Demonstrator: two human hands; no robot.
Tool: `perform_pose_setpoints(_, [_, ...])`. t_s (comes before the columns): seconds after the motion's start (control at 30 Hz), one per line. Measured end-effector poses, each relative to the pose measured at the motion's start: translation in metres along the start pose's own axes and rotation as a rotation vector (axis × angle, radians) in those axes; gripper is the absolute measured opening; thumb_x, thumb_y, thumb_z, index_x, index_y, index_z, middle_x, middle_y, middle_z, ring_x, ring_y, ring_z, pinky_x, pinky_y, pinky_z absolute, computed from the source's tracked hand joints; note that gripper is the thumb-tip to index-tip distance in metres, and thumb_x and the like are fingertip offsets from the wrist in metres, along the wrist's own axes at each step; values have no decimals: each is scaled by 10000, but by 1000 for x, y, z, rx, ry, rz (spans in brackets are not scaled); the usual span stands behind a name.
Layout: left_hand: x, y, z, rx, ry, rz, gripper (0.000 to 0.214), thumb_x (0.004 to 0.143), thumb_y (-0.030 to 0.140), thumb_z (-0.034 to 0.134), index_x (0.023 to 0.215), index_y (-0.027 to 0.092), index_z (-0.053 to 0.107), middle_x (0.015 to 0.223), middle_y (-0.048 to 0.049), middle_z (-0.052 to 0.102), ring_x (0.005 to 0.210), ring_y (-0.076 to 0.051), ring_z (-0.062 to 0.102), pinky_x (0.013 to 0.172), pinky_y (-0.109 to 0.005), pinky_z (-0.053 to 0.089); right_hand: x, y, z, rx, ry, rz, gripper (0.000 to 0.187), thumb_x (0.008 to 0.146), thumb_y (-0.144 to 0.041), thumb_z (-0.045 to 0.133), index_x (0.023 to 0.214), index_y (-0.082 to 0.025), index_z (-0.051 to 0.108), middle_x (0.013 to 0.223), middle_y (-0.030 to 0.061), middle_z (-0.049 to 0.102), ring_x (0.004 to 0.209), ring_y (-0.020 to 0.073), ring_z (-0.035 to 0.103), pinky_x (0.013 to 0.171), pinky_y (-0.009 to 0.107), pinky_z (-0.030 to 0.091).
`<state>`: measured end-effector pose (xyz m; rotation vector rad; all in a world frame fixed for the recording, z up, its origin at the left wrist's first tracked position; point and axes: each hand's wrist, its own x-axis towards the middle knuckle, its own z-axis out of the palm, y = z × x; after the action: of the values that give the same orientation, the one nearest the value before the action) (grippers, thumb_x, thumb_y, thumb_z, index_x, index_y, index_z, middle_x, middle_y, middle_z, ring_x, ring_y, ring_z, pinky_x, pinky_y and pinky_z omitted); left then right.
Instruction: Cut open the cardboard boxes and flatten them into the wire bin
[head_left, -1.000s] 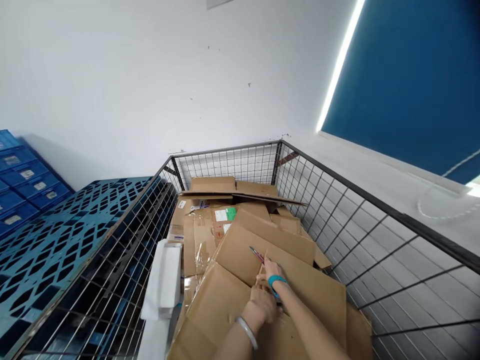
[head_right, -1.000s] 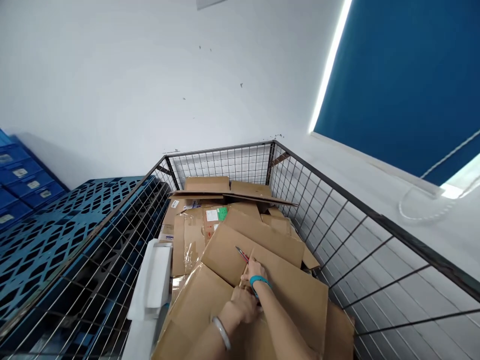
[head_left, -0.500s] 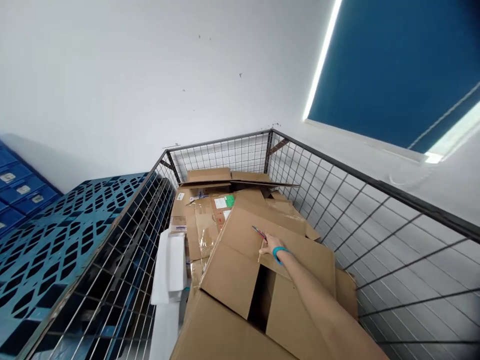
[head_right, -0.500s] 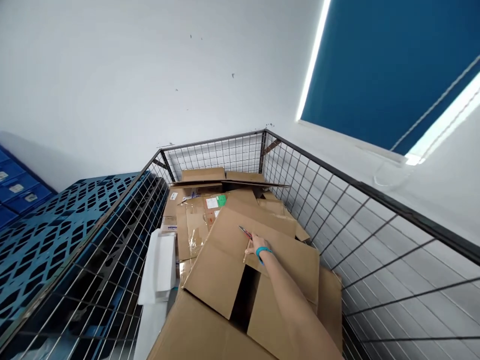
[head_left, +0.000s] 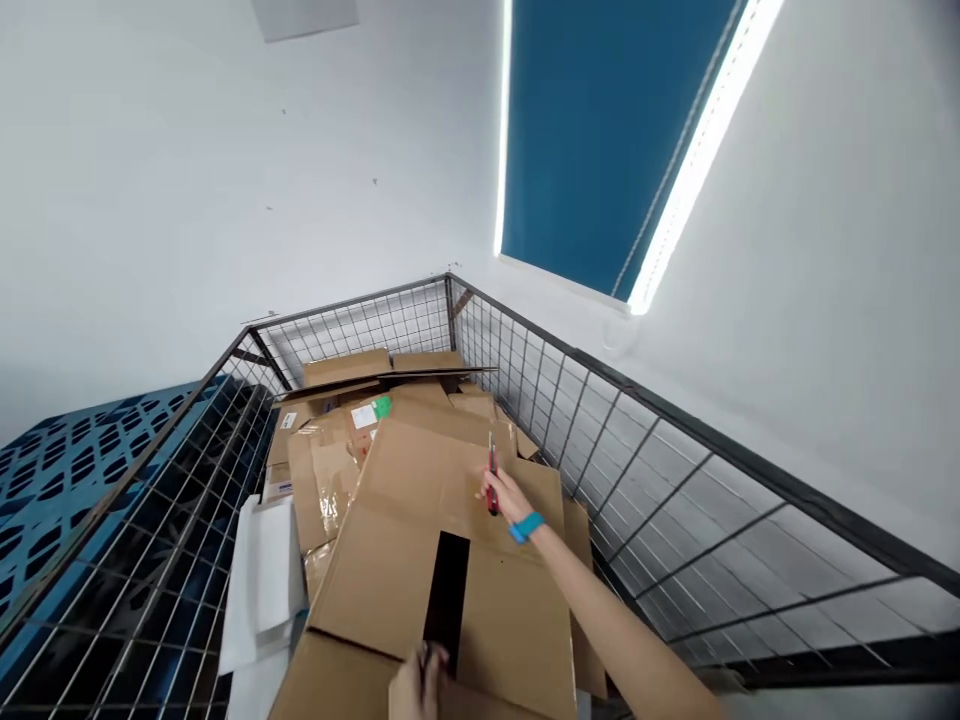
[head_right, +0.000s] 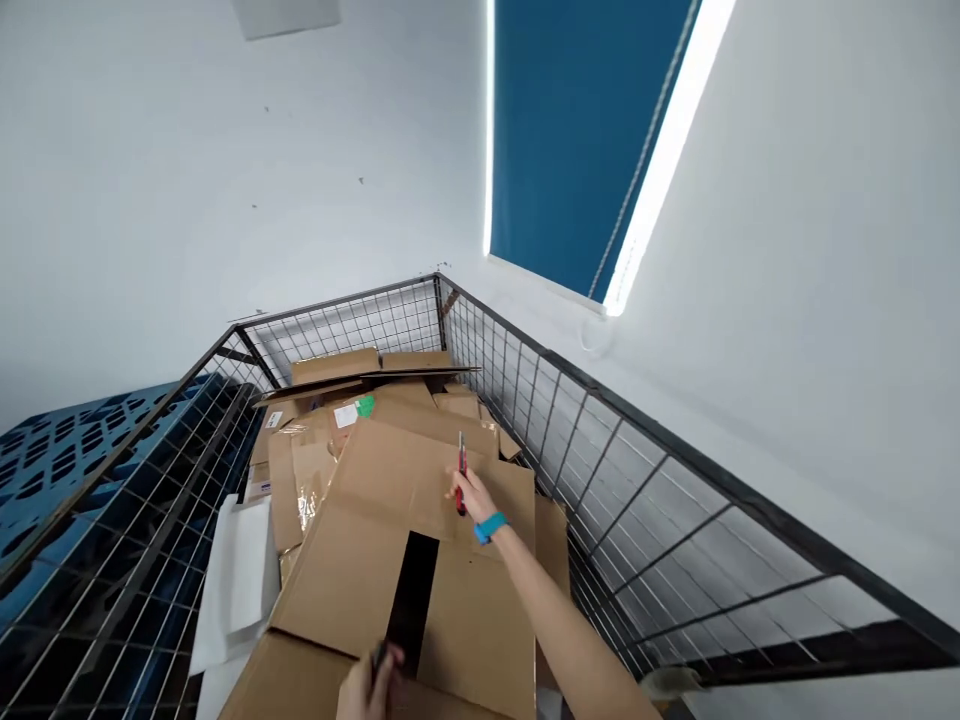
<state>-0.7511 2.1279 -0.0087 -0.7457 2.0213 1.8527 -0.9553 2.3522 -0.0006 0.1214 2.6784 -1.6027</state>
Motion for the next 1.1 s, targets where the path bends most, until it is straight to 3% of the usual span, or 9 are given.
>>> perform_pose_setpoints(0.07, [18,27,32,-182,67,-28,326,837,444,678,863,120,656,668,-5,584,468,-63,453,436,-191,404,-40,18,-47,-3,42,-8,559,932,-592,221,1110,-181,556,668,14,586,633,184,615,631,316,500])
perform_pose_setpoints(0.17, [51,66,88,-344,169,-79,359,710,445,787,707,142,594,633,-21,584,422,-47,416,394,-174,367,-106,54,-102,-93,81,-27,462,896,-579,360,982,-209,625,756,69,666,708,235,647,679,355,494])
perform_pose_setpoints(0.27, [74,89,135,-366,254,-108,402,689,435,785,603,184,484,510,19,502,398,-71,424,379,-184,370,-151,97,-127,-270,72,-40,348,873,-498,447,911,-225,659,859,90,704,740,251,666,636,336,477])
perform_pose_setpoints(0.37, [87,94,157,-302,332,-92,440,720,463,724,546,220,400,422,60,404,351,-81,366,337,-200,299,-163,135,-132,-582,-17,-113,288,918,-356,415,963,-230,670,895,74,696,723,221,668,593,298,462])
perform_pose_setpoints(0.5, [91,91,152,-145,383,15,464,667,573,711,532,226,435,399,64,386,350,-123,391,335,-245,301,-149,155,-142,-728,-65,-220,271,938,-272,426,1059,-231,666,932,69,678,765,215,660,647,308,483])
perform_pose_setpoints(0.7, [80,91,134,36,352,114,531,543,687,717,465,225,468,371,21,417,425,-214,510,380,-313,404,-132,149,-174,-763,-147,-406,295,958,-306,432,1114,-228,670,920,80,677,790,216,644,701,333,491])
perform_pose_setpoints(0.93, [60,94,130,36,323,156,576,491,749,697,448,221,471,376,2,431,440,-224,515,387,-324,406,-159,163,-181,-708,-77,-427,370,980,-333,373,1178,-222,665,901,92,689,760,206,666,653,315,547])
perform_pose_setpoints(1.1, [42,95,118,-12,288,158,602,460,773,693,451,221,452,365,36,379,370,-146,407,351,-274,327,-181,153,-178,-621,-66,-437,379,989,-338,359,1190,-220,659,884,84,676,758,188,672,628,282,544])
